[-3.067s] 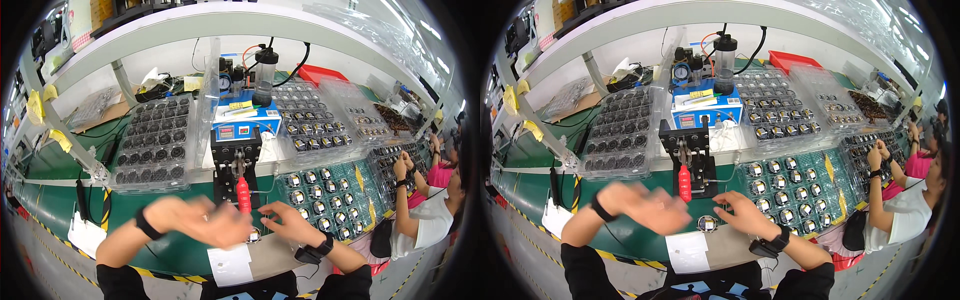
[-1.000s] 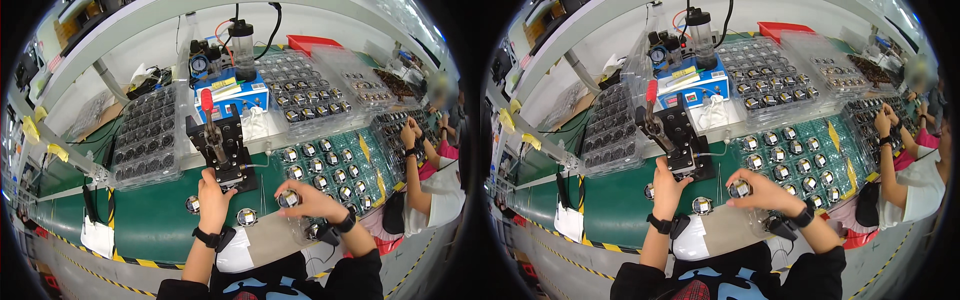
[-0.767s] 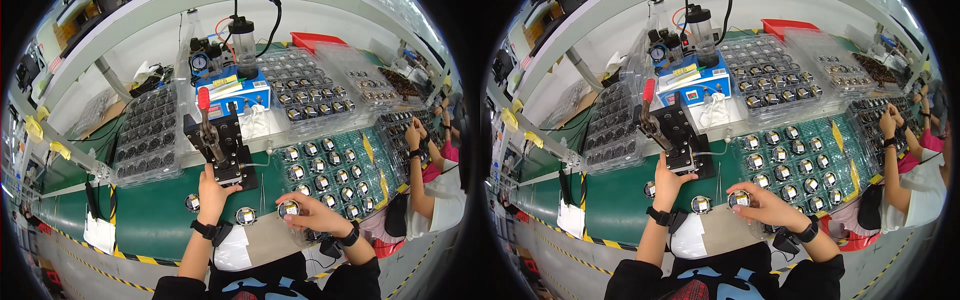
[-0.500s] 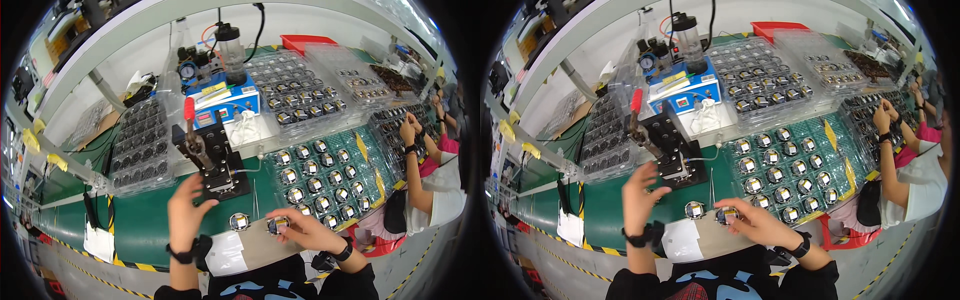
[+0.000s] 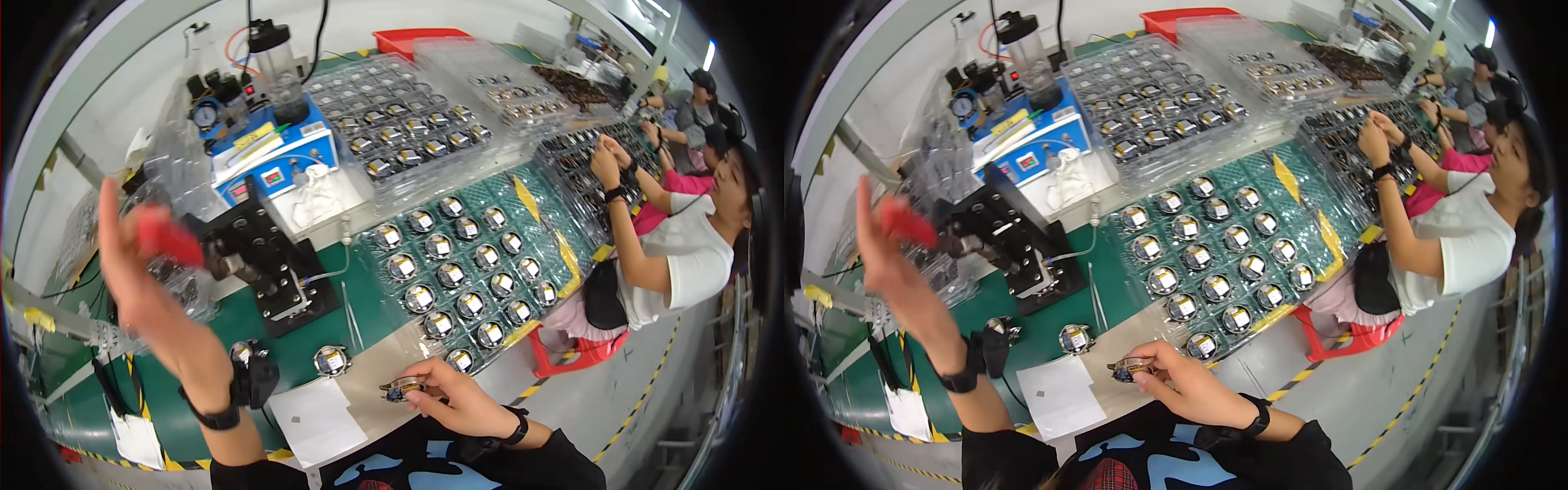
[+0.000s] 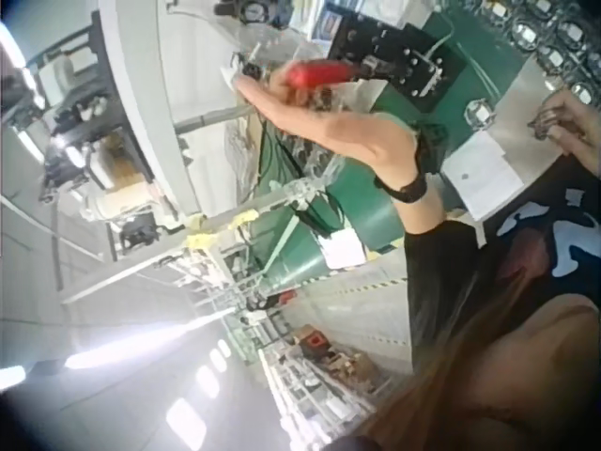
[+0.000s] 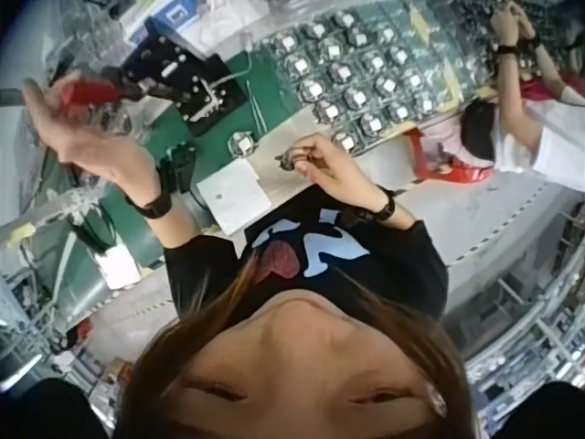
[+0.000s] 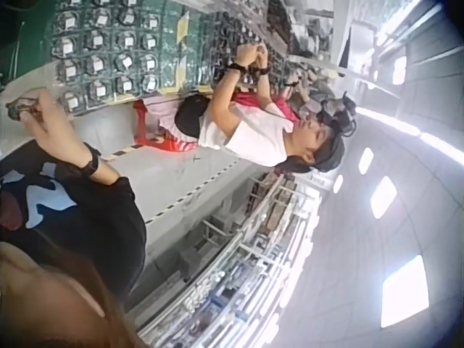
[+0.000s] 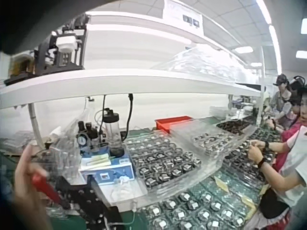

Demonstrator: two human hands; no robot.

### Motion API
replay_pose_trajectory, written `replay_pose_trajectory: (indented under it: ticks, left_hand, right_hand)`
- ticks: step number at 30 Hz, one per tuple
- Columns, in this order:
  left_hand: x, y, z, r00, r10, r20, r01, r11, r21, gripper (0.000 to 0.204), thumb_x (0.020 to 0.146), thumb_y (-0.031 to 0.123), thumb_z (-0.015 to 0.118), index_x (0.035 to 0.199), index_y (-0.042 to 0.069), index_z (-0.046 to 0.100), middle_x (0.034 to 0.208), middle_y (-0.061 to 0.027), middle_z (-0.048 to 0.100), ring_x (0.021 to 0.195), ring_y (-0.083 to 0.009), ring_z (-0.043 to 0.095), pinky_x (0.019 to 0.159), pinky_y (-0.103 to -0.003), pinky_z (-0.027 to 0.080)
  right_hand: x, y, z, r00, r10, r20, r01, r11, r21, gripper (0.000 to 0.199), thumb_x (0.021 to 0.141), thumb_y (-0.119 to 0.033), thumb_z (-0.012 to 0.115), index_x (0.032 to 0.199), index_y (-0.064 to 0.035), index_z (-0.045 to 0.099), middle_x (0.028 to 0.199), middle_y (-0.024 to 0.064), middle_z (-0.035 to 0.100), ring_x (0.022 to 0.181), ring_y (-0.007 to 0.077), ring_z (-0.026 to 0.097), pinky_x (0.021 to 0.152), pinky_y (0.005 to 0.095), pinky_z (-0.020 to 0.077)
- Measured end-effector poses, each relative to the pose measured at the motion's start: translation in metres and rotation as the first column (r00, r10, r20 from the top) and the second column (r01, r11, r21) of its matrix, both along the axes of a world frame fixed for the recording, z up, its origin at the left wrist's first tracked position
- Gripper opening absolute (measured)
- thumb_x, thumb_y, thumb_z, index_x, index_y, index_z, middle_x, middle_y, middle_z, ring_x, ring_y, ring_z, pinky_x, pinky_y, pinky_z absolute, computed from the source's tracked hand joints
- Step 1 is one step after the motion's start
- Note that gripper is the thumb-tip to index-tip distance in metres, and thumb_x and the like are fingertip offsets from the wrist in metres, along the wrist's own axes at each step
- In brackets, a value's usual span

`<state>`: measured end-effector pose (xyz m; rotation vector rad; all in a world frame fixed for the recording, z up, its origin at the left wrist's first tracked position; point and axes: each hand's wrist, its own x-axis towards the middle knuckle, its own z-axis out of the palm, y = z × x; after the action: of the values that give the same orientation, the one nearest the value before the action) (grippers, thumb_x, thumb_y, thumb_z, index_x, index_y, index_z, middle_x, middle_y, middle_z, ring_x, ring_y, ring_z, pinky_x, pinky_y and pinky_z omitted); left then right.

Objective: Assembling and inspecting small electronic components at a manual workstation using a press tool and tweezers.

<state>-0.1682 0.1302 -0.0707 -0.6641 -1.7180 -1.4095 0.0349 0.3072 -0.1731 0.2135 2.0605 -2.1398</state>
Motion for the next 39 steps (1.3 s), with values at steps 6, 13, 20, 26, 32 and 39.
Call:
replay_pose_trajectory:
  ticks: [6,13,20,26,32,39]
  left_hand:
    - [0.041,-0.004,-0.003,0.996,-0.09,-0.01,0.052,0.657,-0.753,0.058,0.088,0.053,0.044,0.105,0.002,0.065,0.09,-0.0085,0.06,0.081,-0.0229,0.054,0.085,-0.039,0.041]
    - [0.051,0.006,-0.023,0.975,-0.015,-0.222,-0.192,0.444,-0.875,0.049,0.085,0.048,0.053,0.109,0.006,0.063,0.1,-0.0064,0.061,0.09,-0.0274,0.056,0.093,-0.044,0.038]
    - [0.115,0.0,-0.067,0.926,-0.378,0.013,0.291,0.69,-0.663,0.041,0.074,0.02,0.071,0.111,0.009,0.06,0.109,-0.0053,0.06,0.091,-0.0257,0.06,0.081,-0.04,0.048]
    - [0.119,0.011,-0.088,0.867,-0.476,0.148,0.488,0.748,-0.45,0.042,0.066,-0.002,0.069,0.107,0.007,0.063,0.094,-0.0052,0.062,0.077,-0.023,0.061,0.064,-0.03,0.05]
    - [0.12,0.018,-0.096,0.867,-0.459,0.193,0.496,0.771,-0.399,0.042,0.064,-0.006,0.065,0.104,0.007,0.064,0.089,-0.0043,0.061,0.071,-0.0212,0.058,0.061,-0.03,0.049]
    - [0.081,-0.002,-0.082,0.877,-0.419,0.235,0.426,0.452,-0.784,0.043,0.065,0.007,0.075,0.106,0.011,0.063,0.089,-0.0044,0.062,0.073,-0.024,0.059,0.062,-0.032,0.048]
  right_hand:
    - [0.0,0.006,-0.009,0.997,-0.069,-0.035,0.069,0.998,-0.004,0.022,0.093,-0.003,0.053,0.115,-0.0018,0.055,0.102,0.0066,0.055,0.085,0.0112,0.061,0.07,0.0238,0.0506]
    - [-0.005,-0.006,0.002,0.961,-0.124,-0.246,0.128,0.992,0.001,0.025,0.089,0.003,0.056,0.113,0.0002,0.055,0.108,0.0114,0.059,0.092,0.0142,0.062,0.074,0.0244,0.0517]
    - [0.006,-0.024,0.0,0.867,-0.235,-0.44,0.216,0.972,-0.093,0.028,0.083,0.002,0.064,0.11,-0.0008,0.057,0.107,0.0115,0.063,0.089,0.0171,0.066,0.071,0.0256,0.0533]
    - [0.003,-0.019,0.0,0.709,-0.191,-0.679,0.392,0.907,0.153,0.026,0.077,0.009,0.064,0.1,0.0,0.058,0.103,0.0134,0.064,0.089,0.024,0.066,0.07,0.0299,0.0534]
    - [-0.001,-0.01,-0.005,0.716,-0.171,-0.677,0.432,0.87,0.237,0.025,0.075,0.01,0.064,0.097,-0.0009,0.06,0.099,0.0134,0.065,0.087,0.0253,0.065,0.071,0.0314,0.0526]
    - [-0.055,0.061,-0.016,0.972,-0.1,-0.212,0.17,0.924,0.342,0.01,0.084,-0.005,0.065,0.091,0.0003,0.062,0.083,0.0054,0.065,0.074,0.0097,0.062,0.065,0.0261,0.0511]
